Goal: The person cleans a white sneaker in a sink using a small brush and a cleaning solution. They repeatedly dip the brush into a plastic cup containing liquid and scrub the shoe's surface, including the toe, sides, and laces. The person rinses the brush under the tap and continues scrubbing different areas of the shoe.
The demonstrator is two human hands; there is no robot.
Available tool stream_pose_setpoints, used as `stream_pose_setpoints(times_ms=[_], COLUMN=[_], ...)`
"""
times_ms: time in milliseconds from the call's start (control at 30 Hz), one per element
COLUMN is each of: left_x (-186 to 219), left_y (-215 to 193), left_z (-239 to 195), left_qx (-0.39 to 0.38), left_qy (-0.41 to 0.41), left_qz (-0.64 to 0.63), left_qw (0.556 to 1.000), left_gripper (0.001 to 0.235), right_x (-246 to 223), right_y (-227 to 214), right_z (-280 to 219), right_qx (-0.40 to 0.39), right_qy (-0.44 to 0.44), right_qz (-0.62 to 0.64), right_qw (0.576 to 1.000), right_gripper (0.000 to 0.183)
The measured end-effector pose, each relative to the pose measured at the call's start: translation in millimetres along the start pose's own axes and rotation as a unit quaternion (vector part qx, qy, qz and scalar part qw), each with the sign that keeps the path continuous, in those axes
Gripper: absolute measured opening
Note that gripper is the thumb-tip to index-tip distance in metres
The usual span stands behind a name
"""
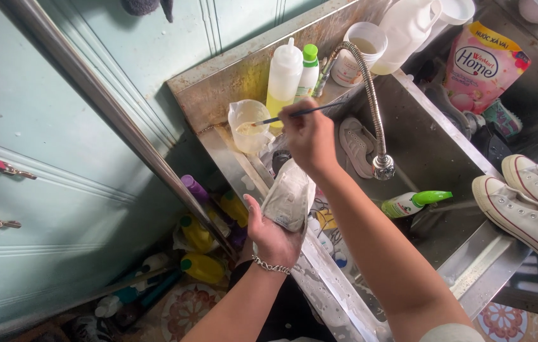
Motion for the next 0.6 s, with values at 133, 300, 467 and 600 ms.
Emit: stream_pose_setpoints(times_ms=[133, 300, 467, 600], left_x=[-2, 1, 1, 3], left_y=[8, 10, 16, 20], left_z=[-10, -13, -16, -19], left_qx=[0.016, 0.007, -0.007, -0.021], left_qy=[-0.006, -0.016, -0.021, -0.014], left_qz=[-0.001, 0.027, 0.038, 0.037], left_qw=[1.000, 0.999, 0.999, 0.999], left_gripper=[0.095, 0.096, 0.099, 0.102], right_x=[-11, 43, 73, 68], right_y=[-81, -143, -144, -146], right_z=[-47, -124, -155, -153], right_qx=[0.050, 0.084, 0.076, 0.082], right_qy=[0.064, 0.214, 0.242, 0.225], right_qz=[0.186, 0.324, 0.318, 0.295], right_qw=[0.979, 0.918, 0.913, 0.925], right_gripper=[0.012, 0.016, 0.016, 0.017])
Point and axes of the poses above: each hand's wrist, its own z-axis towards the middle knuckle, its own y-axis out of the palm, x = y × z, the point moved 7 cm from there along z, towards the middle knuckle, and after that the axes turned 7 degrees about y, right-handed, at the moved point
